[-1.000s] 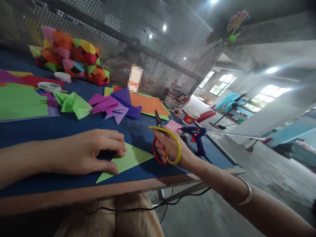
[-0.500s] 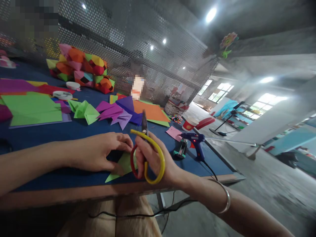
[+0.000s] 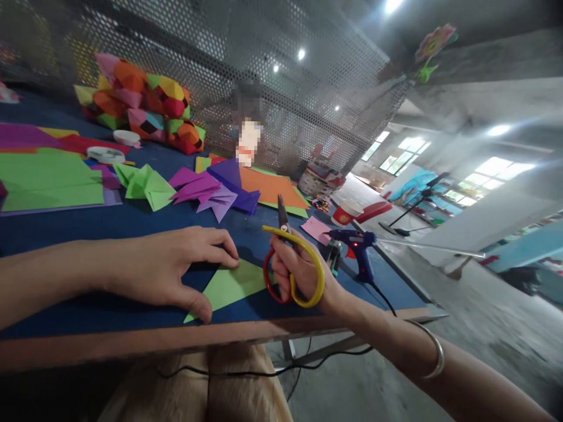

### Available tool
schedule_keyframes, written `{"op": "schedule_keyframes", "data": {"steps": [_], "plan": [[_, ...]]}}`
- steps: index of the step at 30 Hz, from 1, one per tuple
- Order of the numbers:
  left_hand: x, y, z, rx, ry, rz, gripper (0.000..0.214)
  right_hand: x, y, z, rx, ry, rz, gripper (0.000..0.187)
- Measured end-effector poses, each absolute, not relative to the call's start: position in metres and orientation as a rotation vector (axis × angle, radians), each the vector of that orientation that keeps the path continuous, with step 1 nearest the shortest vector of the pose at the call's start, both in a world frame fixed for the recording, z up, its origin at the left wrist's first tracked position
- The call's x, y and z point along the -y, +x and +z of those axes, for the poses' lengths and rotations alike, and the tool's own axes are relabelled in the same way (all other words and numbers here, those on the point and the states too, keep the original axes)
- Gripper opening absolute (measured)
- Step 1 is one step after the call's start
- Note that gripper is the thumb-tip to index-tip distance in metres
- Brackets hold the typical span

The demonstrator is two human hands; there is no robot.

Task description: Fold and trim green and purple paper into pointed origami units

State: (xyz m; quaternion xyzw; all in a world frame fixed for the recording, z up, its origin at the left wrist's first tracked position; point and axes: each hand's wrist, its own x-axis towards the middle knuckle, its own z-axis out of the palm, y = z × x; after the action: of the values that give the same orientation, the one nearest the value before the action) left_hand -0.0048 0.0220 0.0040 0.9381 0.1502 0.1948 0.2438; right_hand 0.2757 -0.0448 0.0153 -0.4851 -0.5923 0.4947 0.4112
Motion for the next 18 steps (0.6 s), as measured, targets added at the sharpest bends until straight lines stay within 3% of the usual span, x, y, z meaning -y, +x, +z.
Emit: {"op": "schedule_keyframes", "data": {"steps": [12,18], "plan": [[-0.023,-0.003,0.008,-0.397,2.572,0.495,0.065,0.045,0.298,0.027,1.492,-1.361,1.129,0.064],[-0.023,-0.001,0.007,-0.392,2.597,0.517,0.064,0.053,0.291,0.037,1.536,-1.346,1.018,0.05]]}}
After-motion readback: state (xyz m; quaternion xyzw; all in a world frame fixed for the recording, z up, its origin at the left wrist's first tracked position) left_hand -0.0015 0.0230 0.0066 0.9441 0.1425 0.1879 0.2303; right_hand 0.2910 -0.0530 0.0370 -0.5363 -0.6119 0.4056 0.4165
